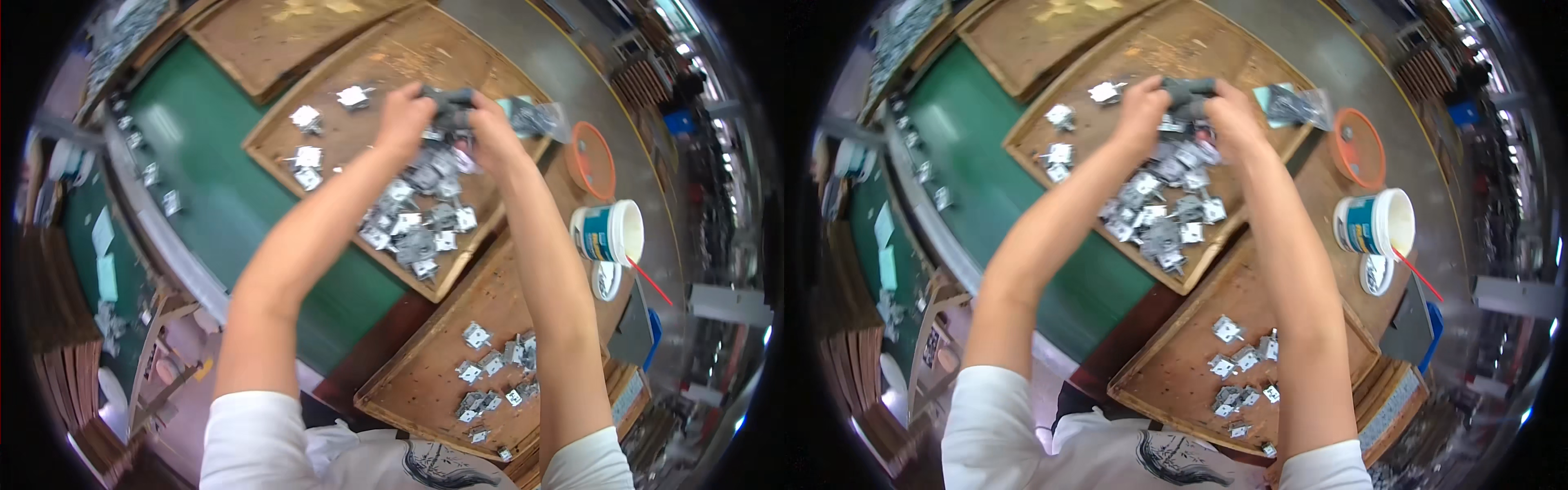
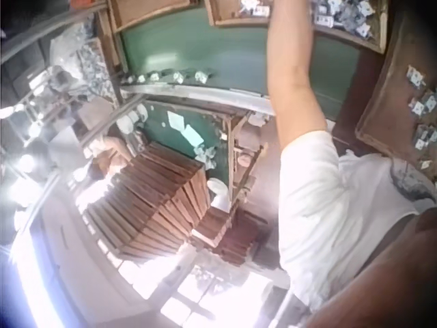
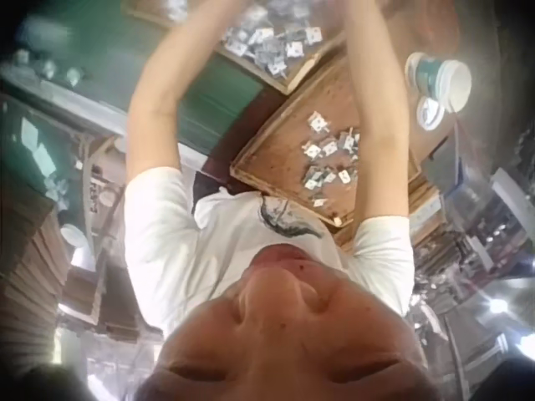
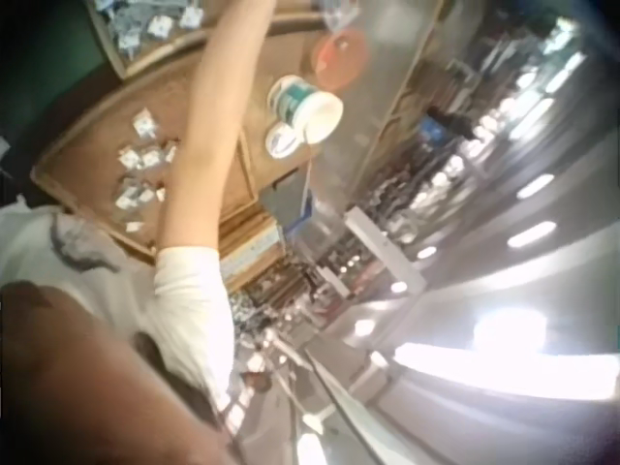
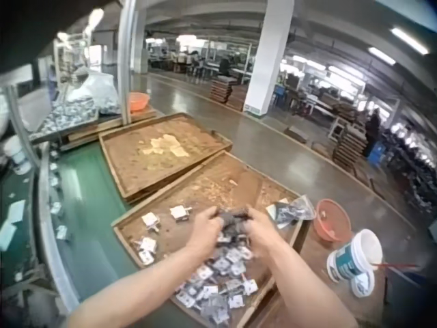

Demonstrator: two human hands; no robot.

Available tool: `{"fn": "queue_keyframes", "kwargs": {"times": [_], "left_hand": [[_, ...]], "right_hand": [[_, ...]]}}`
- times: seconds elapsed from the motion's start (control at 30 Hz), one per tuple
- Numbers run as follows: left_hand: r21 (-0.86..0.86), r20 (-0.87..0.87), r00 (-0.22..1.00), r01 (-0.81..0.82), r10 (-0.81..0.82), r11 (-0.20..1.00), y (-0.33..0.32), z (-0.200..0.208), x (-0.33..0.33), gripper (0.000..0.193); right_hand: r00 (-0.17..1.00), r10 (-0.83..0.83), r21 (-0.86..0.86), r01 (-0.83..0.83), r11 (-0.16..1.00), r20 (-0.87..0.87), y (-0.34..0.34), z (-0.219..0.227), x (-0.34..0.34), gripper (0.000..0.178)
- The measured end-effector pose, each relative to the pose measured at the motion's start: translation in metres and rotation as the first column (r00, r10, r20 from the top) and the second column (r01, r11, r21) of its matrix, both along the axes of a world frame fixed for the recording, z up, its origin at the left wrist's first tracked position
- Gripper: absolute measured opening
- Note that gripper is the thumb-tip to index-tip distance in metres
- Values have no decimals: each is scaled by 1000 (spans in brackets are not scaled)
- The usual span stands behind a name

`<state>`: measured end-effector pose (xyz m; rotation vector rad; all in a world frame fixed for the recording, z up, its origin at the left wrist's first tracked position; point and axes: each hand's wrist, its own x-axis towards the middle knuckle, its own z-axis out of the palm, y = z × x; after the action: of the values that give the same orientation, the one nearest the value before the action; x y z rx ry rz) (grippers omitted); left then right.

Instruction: Assembling small electronic components into trays using alignment fixtures at a production station.

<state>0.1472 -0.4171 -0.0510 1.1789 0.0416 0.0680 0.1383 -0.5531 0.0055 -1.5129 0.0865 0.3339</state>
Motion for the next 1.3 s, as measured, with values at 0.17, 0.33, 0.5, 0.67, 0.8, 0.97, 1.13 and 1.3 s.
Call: {"fn": "queue_keyframes", "kwargs": {"times": [0.17, 0.33, 0.5, 0.67, 0.8, 0.97, 1.13, 1.3], "left_hand": [[-260, 28, 983, -166, 180, 951, -35, 49, -60, 14], [-153, 87, 995, -23, 37, 988, -57, 75, -170, 20], [290, 190, 904, 322, -384, 901, -133, 66, -292, 41], [831, 156, 674, 305, -722, 465, -117, 69, -353, 57], [937, 213, 455, 154, -865, 312, -69, 59, -392, 52], [990, 139, 276, -52, -951, 130, -48, 13, -398, 39], [962, 134, 167, -257, -977, 89, -77, 13, -368, 29], [946, 323, 558, -221, -765, 238, -95, 34, -369, 34]], "right_hand": [[993, -112, 33, 110, 993, 43, -9, 35, -51, 20], [960, -276, 228, 260, 938, 39, -43, 46, -158, 29], [888, -433, 39, 433, 901, 154, -151, 33, -304, 40], [691, -716, -91, 710, 698, -100, -180, 38, -380, 54], [778, -476, -548, 628, 552, 411, -195, 14, -410, 68], [642, -699, -443, 751, 490, 314, -146, 22, -488, 42], [800, -581, -545, 558, 626, 152, -64, -12, -603, 29], [842, -487, -669, 501, 549, 231, -43, -3, -631, 17]]}}
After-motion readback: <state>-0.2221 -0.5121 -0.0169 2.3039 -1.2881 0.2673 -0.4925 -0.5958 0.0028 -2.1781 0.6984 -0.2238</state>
